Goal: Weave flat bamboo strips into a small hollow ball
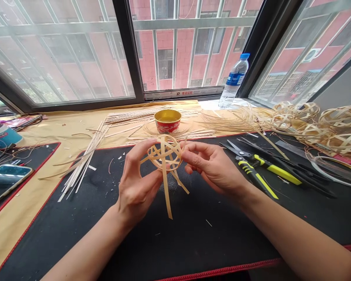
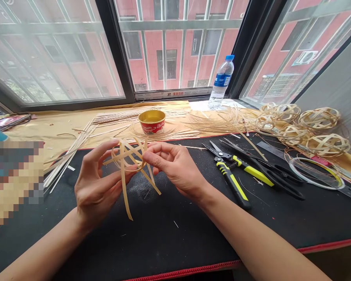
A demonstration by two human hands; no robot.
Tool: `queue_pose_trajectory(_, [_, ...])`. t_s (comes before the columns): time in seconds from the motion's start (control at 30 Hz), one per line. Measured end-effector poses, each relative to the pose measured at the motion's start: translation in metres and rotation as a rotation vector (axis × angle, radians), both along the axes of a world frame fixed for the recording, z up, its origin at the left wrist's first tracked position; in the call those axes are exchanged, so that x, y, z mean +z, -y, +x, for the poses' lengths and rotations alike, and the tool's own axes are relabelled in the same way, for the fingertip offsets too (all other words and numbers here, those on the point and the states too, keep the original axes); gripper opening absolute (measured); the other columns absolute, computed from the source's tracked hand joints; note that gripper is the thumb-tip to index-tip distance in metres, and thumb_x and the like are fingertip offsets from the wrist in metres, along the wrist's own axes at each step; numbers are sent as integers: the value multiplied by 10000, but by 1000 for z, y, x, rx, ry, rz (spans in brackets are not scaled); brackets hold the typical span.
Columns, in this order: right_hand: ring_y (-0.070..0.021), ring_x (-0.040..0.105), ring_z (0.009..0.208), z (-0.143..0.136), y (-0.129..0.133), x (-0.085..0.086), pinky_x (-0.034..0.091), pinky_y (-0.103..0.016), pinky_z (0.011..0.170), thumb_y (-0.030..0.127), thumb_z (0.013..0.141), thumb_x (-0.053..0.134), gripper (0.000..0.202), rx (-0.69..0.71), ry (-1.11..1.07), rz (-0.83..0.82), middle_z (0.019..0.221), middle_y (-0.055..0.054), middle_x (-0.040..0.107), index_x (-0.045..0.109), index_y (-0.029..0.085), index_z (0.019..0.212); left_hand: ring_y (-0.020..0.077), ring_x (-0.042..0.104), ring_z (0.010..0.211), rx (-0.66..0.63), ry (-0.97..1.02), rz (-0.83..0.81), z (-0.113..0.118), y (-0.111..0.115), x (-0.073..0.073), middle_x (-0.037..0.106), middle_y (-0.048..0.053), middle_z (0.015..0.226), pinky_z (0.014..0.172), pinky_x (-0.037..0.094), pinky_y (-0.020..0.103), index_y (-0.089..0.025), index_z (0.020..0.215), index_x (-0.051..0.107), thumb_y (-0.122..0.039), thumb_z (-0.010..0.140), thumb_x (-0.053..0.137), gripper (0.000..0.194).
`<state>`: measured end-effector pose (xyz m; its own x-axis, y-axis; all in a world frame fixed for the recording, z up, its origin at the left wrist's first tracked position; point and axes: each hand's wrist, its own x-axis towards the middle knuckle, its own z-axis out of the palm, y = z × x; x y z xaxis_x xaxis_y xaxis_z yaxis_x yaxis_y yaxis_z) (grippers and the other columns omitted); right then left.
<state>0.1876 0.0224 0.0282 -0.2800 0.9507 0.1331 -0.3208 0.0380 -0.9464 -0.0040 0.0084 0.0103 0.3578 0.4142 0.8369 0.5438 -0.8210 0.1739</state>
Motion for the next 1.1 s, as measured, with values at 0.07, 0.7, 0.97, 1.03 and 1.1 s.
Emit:
queue_pose_trajectory(0.07, [-109,557,803,2,-2,-1,445,-166,523,323,680,786,199,-36,26,72,958,-23,590,669,163,656,308,439,1278,-22,-41,-17,-2,-1,3,363,19,1446,1037,461,473,-229,902,681,-26,732,669,265])
queue_pose_trajectory(0.7, [-150,546,943,2,22,12,509,-197,599,166,797,689,57,-239,311,743,987,-48,525,695,214,827,296,470,1265,-167,328,-252,16,10,33,508,82,1300,1071,435,454,-233,1059,625,-180,630,827,477])
queue_pose_trajectory(0.97, [-165,539,1014,4,13,6,554,-218,678,164,804,673,27,-180,363,638,1035,-62,511,677,190,804,244,407,1342,-219,532,-671,18,10,20,487,109,1383,1116,367,408,-208,968,563,-282,806,677,212])
queue_pose_trajectory(1.03, [-155,550,993,4,10,5,558,-213,682,205,799,686,33,-123,367,549,1059,-66,498,670,176,801,230,438,1320,-206,546,-727,17,9,18,567,99,1294,1097,392,380,-209,952,564,-281,812,667,187])
queue_pose_trajectory(1.1, [-149,554,977,4,7,3,553,-208,681,258,792,698,96,-82,384,487,1074,-65,491,663,169,784,227,510,1253,-203,551,-776,15,7,16,611,90,1226,1031,460,351,-207,945,562,-273,799,680,199])
